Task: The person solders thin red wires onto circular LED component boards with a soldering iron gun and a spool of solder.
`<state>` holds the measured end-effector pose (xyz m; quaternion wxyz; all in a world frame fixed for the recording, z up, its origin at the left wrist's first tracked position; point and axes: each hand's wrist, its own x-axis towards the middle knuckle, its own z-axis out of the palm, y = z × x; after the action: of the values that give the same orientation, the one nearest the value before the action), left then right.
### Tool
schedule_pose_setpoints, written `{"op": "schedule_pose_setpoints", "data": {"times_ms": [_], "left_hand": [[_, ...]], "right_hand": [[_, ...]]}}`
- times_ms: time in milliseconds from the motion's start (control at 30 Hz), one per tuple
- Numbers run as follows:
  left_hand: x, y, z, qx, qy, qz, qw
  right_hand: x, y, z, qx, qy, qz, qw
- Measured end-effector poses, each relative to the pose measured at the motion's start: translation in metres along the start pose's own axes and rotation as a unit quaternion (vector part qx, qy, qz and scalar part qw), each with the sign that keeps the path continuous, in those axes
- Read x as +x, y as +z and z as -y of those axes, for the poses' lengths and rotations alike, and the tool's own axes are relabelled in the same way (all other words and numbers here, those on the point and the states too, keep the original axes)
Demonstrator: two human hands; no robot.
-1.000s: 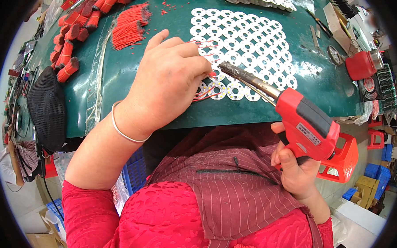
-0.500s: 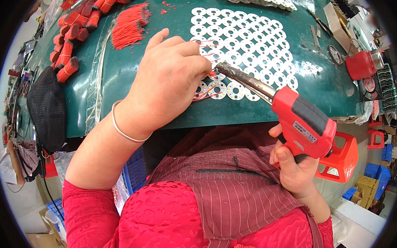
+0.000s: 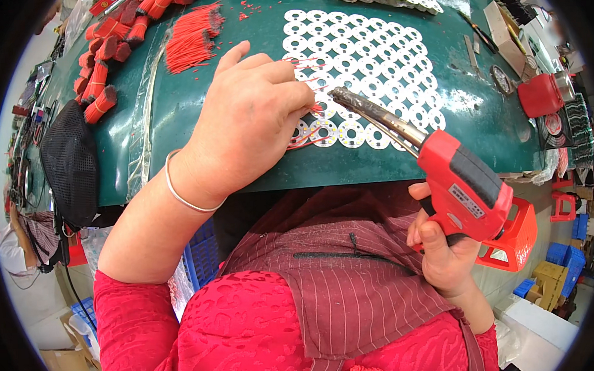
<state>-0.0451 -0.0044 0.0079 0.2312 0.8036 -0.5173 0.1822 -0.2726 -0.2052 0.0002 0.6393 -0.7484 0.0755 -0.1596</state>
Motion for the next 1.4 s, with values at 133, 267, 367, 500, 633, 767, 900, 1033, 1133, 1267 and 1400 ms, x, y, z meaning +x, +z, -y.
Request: {"op": "schedule_pose_setpoints", "data": {"times_ms": [133,267,367,500,633,767,900,1033,1133,1267,1400], "left_hand": [[0.000,-0.002,0.000,0.000,0.003,0.005,1.000],[0.000,-0.011,-0.002,-0.003,0.004,0.018,1.000],[0.002,-0.020,-0.006,0.018,0.004,0.035,0.999],[-0.003,-0.028,-0.017,0.013,0.004,0.020,1.000],[-0.001,-0.027,-0.025,0.047,0.064,-0.069,0.994],[0.002,-0.019,-0.027,0.056,0.076,-0.089,0.992],[-0.002,-0.003,-0.022,0.031,0.024,-0.032,0.999],[-0.002,0.003,-0.017,-0.001,-0.002,-0.016,1.000],[-0.002,0.004,-0.016,0.000,-0.003,-0.019,1.000],[-0.002,0.004,-0.016,-0.001,-0.007,-0.021,1.000],[-0.002,0.004,-0.016,0.004,0.001,-0.030,1.000]], "right_hand": [[-0.002,-0.002,-0.002,0.008,0.001,-0.001,1.000],[-0.003,-0.004,-0.002,0.001,-0.001,0.004,1.000],[-0.005,-0.007,0.000,0.056,0.006,-0.002,0.998],[-0.006,-0.008,-0.002,-0.008,-0.010,0.007,1.000],[-0.006,-0.007,-0.003,0.003,0.000,0.005,1.000],[-0.007,-0.007,-0.001,0.010,0.003,-0.006,1.000],[-0.007,-0.008,-0.002,0.016,0.002,-0.005,1.000],[-0.009,-0.010,-0.001,0.010,-0.009,0.008,1.000],[-0.008,-0.009,0.001,0.045,-0.003,-0.006,0.999],[-0.011,-0.009,0.001,0.048,0.003,-0.004,0.999],[-0.018,-0.017,-0.006,0.008,0.009,0.019,1.000]]}}
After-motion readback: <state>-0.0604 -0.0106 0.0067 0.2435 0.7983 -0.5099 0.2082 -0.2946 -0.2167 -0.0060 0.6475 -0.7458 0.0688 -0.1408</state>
